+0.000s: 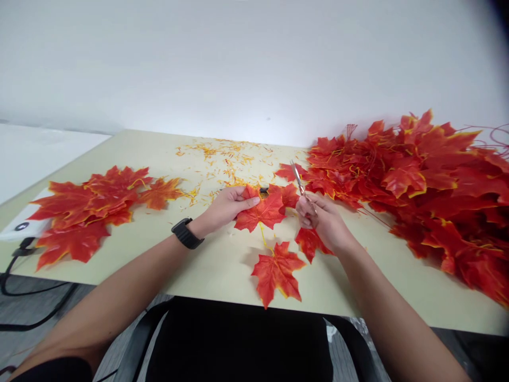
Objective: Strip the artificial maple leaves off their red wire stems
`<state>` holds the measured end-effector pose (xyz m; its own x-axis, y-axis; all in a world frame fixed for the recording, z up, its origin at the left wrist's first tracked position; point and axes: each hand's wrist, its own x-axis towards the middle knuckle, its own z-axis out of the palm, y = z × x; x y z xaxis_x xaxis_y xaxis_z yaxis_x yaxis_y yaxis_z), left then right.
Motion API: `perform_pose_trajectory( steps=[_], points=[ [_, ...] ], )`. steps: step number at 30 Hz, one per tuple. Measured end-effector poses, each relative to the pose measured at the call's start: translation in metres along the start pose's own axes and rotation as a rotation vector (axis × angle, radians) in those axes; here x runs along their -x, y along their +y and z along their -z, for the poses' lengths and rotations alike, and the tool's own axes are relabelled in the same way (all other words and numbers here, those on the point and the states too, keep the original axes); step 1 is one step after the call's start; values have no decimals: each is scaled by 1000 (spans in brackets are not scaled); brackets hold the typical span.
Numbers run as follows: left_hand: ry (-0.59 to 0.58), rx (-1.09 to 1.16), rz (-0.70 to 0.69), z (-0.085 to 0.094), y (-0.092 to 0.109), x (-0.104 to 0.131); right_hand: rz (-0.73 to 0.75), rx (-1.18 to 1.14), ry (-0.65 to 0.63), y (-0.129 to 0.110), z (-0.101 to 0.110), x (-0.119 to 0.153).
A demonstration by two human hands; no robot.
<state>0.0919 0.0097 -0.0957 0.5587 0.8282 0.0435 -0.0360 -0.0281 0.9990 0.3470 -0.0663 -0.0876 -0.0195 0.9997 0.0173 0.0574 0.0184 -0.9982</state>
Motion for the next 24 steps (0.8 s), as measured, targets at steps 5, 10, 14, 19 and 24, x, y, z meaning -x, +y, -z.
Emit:
perform_pose_trajectory(
  steps=[5,10,14,19,24],
  points=[
    [32,-209,-36,6,0,-2,8,197,-160,-1,-7,6],
    [-24,-92,-35,5,1,-2,36,365,-177,11,-9,4],
    [-70,71,36,3,5,0,19,371,-201,13,-7,4],
    [-91,226,141,2,9,2,6,366,-240,12,-10,6],
    [-100,288,241,3,6,2,31,380,-265,13,-12,6]
  ],
)
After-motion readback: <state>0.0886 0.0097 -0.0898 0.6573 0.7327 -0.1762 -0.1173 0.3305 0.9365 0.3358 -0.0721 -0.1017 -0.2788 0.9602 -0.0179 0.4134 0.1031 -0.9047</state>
